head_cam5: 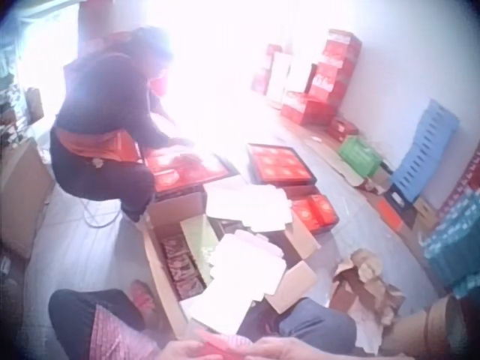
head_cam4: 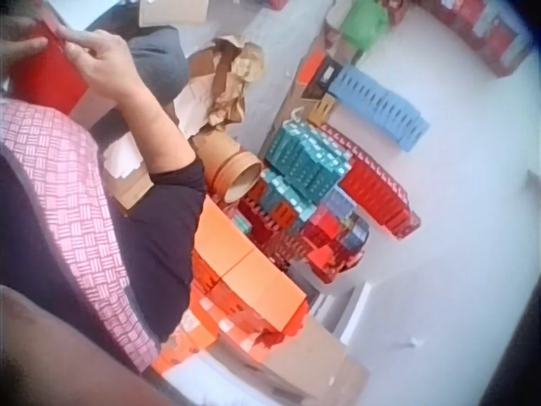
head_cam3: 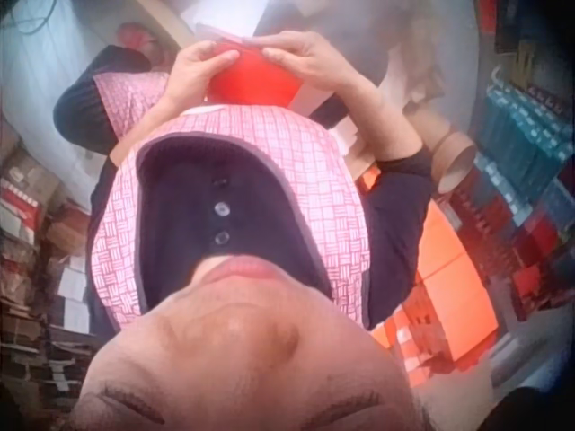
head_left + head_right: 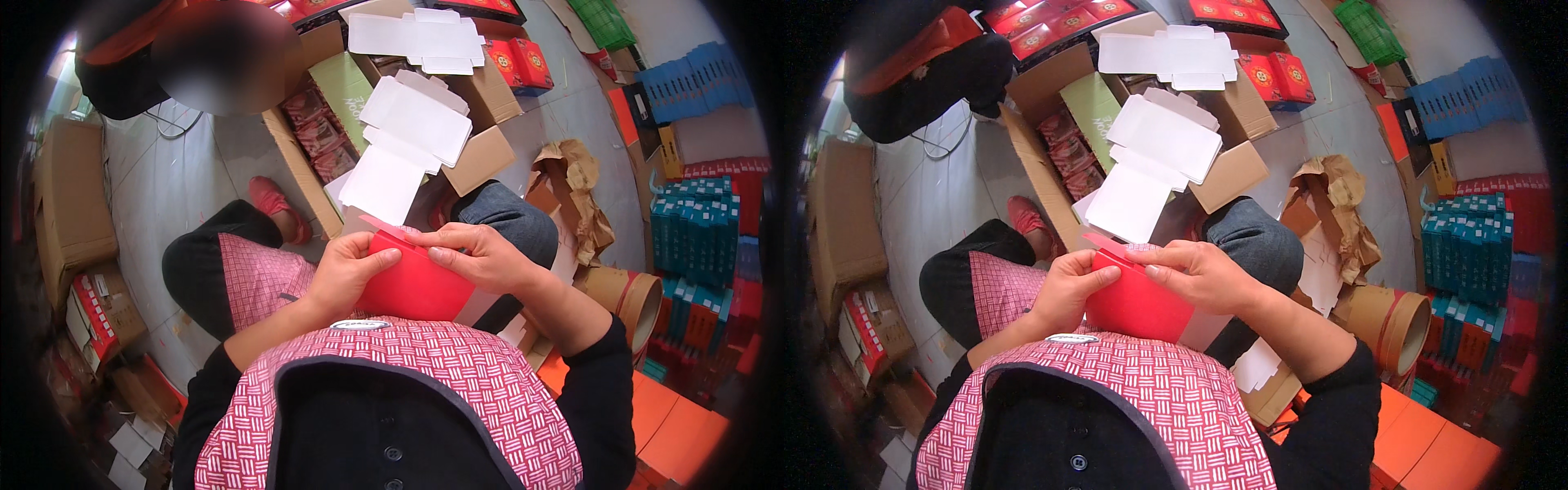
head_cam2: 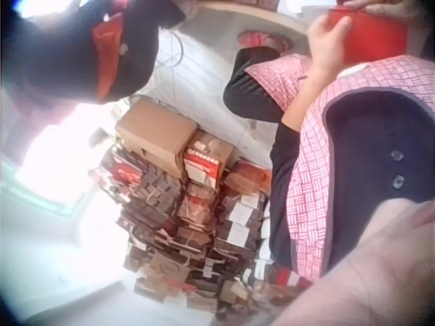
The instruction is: The person sits on the floor and assembles red envelopes by folding white cardboard inserts and inserting them into red paper sleeves. The person repeatedly picks up inserts, folds them, and places them into the red envelopes, then stacks the finished items.
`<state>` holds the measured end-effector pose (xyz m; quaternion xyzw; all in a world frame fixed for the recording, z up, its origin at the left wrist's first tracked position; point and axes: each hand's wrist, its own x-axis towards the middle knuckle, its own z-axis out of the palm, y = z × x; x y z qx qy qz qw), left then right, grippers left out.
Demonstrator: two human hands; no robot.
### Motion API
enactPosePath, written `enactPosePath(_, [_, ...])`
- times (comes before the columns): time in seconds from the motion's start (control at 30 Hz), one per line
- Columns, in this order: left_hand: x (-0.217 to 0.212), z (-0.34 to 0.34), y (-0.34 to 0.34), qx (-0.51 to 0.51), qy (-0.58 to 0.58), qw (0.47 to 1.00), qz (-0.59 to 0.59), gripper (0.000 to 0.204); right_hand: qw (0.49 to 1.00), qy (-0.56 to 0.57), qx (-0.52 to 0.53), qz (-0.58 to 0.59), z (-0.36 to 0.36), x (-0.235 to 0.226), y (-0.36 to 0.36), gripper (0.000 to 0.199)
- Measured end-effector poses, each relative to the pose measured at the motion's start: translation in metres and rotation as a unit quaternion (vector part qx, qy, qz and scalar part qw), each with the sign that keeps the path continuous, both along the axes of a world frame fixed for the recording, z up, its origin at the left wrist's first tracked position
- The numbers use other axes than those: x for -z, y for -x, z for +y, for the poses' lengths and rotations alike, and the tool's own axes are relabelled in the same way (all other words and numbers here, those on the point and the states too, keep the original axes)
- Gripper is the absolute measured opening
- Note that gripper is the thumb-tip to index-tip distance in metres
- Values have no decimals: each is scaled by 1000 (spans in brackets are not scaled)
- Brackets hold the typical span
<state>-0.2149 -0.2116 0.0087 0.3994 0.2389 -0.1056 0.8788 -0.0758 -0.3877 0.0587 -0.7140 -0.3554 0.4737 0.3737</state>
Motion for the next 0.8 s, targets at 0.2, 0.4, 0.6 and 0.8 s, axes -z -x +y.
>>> enactPosePath(0.2, [3,-3,0,-10,-8,1000,-14,18,1000,-23,13,7,-4,7,5,34])
enactPosePath(0.4, [4,0,-2,-33,0,999,-9,16,998,-57,22,-33,-4,1,16,38])
enactPosePath(0.6, [4,2,-2,-33,2,999,-19,17,997,-38,-9,-67,-3,1,15,41])
enactPosePath(0.8, [4,3,1,-41,-3,999,-16,17,993,-37,-42,-105,-2,-1,18,43])
